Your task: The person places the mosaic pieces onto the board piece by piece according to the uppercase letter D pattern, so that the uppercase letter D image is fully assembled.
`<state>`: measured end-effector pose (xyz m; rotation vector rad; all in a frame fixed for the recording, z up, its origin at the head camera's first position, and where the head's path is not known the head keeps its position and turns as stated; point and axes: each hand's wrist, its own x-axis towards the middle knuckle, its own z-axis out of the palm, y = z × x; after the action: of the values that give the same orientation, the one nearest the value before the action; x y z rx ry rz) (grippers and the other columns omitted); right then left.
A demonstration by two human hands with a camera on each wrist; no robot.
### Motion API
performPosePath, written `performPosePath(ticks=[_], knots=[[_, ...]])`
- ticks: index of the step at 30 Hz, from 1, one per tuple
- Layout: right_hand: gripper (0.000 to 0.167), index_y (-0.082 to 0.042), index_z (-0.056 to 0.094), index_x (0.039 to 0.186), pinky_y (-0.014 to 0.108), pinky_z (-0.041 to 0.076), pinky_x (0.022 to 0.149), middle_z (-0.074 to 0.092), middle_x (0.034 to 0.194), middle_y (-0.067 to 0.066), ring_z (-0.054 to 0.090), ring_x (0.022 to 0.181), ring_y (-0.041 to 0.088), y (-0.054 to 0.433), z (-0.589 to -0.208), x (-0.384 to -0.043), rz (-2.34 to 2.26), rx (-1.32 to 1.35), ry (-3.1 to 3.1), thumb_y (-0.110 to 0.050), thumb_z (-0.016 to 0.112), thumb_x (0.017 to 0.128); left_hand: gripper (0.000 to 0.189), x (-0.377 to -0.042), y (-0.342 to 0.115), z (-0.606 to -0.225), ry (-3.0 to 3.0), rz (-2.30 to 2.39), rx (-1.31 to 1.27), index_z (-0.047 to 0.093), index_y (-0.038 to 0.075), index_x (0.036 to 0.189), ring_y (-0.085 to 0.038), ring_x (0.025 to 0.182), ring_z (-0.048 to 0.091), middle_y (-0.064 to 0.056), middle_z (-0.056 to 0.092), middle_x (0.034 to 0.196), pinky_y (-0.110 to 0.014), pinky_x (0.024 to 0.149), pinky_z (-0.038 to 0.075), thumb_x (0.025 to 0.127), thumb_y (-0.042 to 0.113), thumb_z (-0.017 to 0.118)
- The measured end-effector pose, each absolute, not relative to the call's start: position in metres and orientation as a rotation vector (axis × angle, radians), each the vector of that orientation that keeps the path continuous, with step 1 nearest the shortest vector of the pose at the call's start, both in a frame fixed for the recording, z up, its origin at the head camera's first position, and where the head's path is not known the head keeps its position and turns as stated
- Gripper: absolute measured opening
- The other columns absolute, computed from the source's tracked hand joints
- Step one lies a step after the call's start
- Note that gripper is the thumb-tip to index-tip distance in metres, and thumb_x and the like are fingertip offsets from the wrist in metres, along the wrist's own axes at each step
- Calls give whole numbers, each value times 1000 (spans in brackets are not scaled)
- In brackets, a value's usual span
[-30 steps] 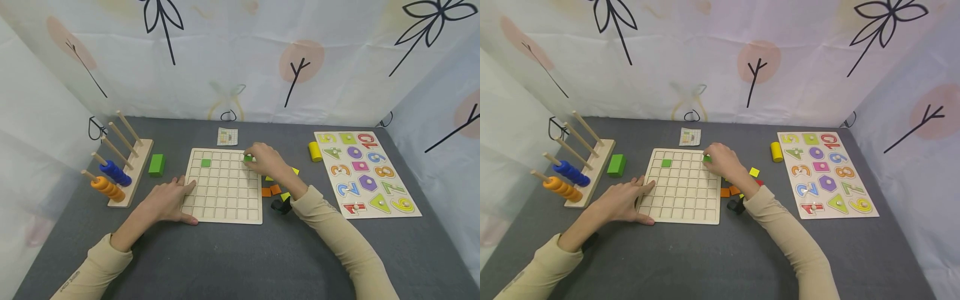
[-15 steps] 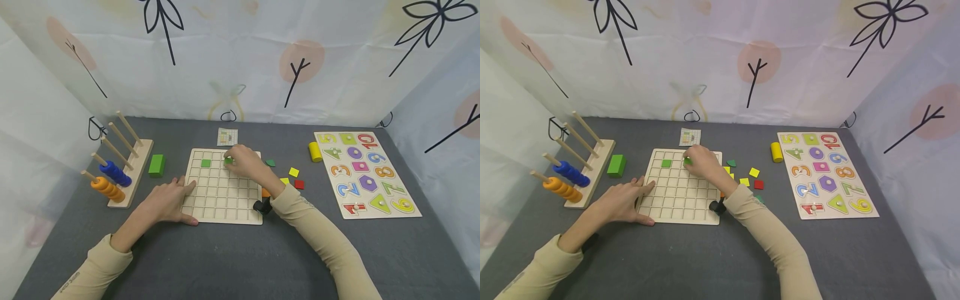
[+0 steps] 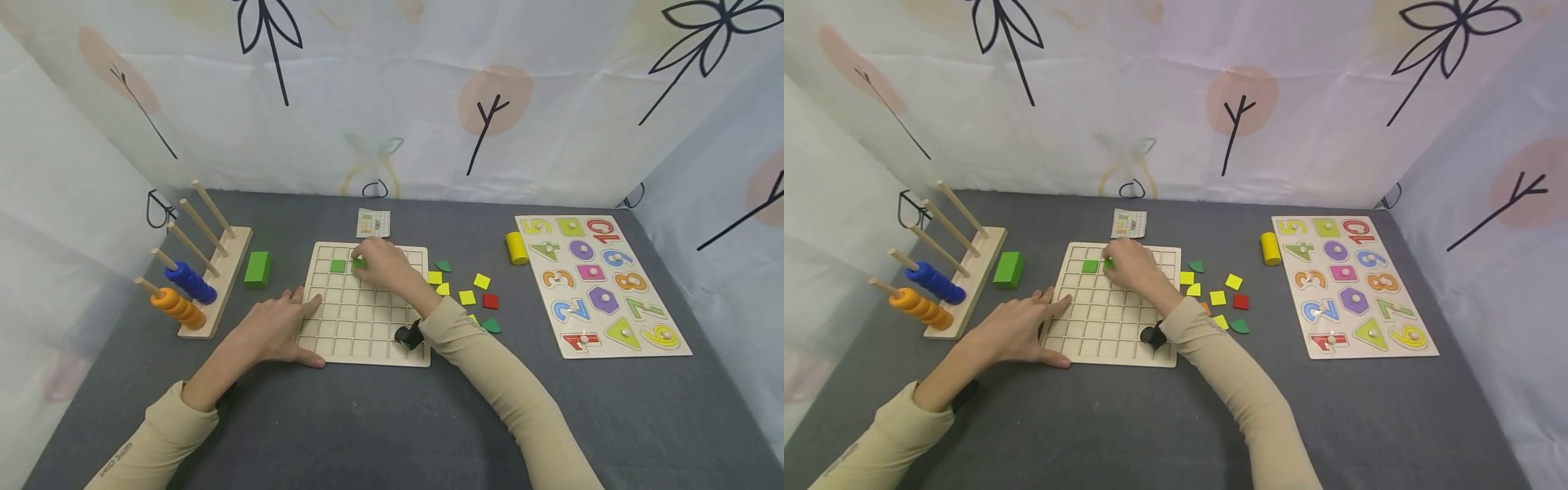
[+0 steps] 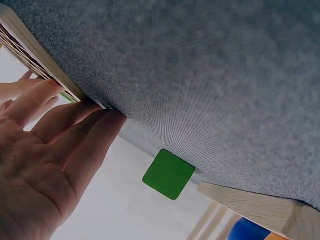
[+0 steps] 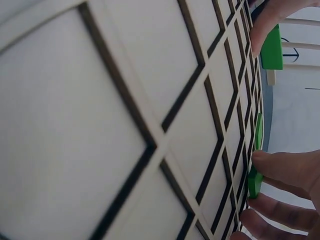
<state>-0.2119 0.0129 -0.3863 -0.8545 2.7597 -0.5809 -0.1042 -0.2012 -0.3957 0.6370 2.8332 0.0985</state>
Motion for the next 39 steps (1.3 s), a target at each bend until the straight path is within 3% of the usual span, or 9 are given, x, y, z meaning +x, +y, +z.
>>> performPosePath(ticks=[14,23,39], knots=[[29,-9,74,123,39,60,86,70,133,9,67,119,25,5,-388,-213,-536,-840,2753,-19,72,96,112,-105,-200,-395,2832,96,646,54,6,148,-58,129,55,-40,49,146,-66,86,55,64,73,84],[31,-10,74,125,44,58,93,68,134,10,63,126,26,4,-390,-214,-555,-818,2760,-20,74,95,112,-106,-200,-396,2832,95,639,54,5,148,-58,128,56,-40,49,146,-63,85,56,64,74,83],[27,-7,76,120,40,59,92,70,131,11,65,124,27,5,-391,-211,-570,-821,2751,-15,73,95,111,-105,-200,-396,2829,108,637,55,6,147,-59,129,54,-40,49,146,-66,86,55,63,72,85]])
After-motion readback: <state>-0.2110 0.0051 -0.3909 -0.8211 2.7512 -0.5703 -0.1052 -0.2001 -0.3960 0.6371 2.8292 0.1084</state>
